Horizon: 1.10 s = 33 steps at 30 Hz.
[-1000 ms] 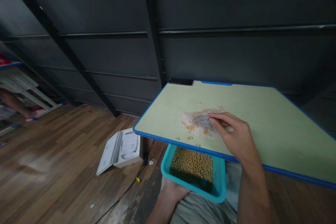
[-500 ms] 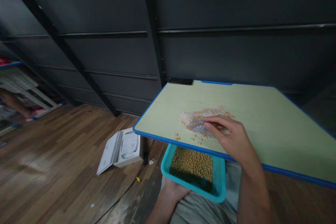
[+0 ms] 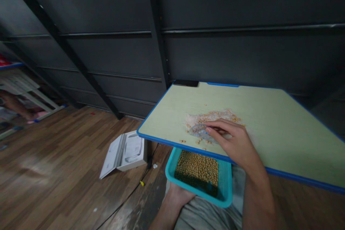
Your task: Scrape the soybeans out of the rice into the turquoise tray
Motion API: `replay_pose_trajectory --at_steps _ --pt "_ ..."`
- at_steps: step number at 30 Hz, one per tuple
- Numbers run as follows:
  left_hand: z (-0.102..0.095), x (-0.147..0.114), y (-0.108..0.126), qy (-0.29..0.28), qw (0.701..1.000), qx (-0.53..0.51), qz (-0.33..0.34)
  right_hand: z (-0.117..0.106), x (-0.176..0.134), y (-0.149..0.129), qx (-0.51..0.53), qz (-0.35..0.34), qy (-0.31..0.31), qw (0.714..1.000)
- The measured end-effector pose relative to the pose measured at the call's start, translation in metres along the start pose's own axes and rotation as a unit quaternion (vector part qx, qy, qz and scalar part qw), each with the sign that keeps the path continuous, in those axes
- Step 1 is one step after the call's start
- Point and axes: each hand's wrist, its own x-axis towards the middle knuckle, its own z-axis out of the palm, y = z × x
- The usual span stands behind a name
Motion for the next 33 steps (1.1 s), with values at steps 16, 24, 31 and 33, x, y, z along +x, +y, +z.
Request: replay_pose_trajectory --at_steps 16,24,31,33 --pt "0.000 0.001 -0.002 -0.016 1.000 -0.005 -0.005 0.005 0.000 -0.002 0.026 -0.010 -0.019 0.999" --pt "-0.003 0.000 -0.001 -0.009 1.000 0.006 -0.008 0.007 0.000 -0.003 0.049 -0.002 -0.031 0.998" --pt "0.006 -0.001 -0.004 0.008 1.000 0.020 -0.008 0.006 0.000 -0.005 0.058 0.003 -0.044 0.997" --pt "0.007 -0.001 -0.004 0.013 1.000 0.022 -0.006 0.006 0.000 -0.005 0.062 0.001 -0.049 0.997"
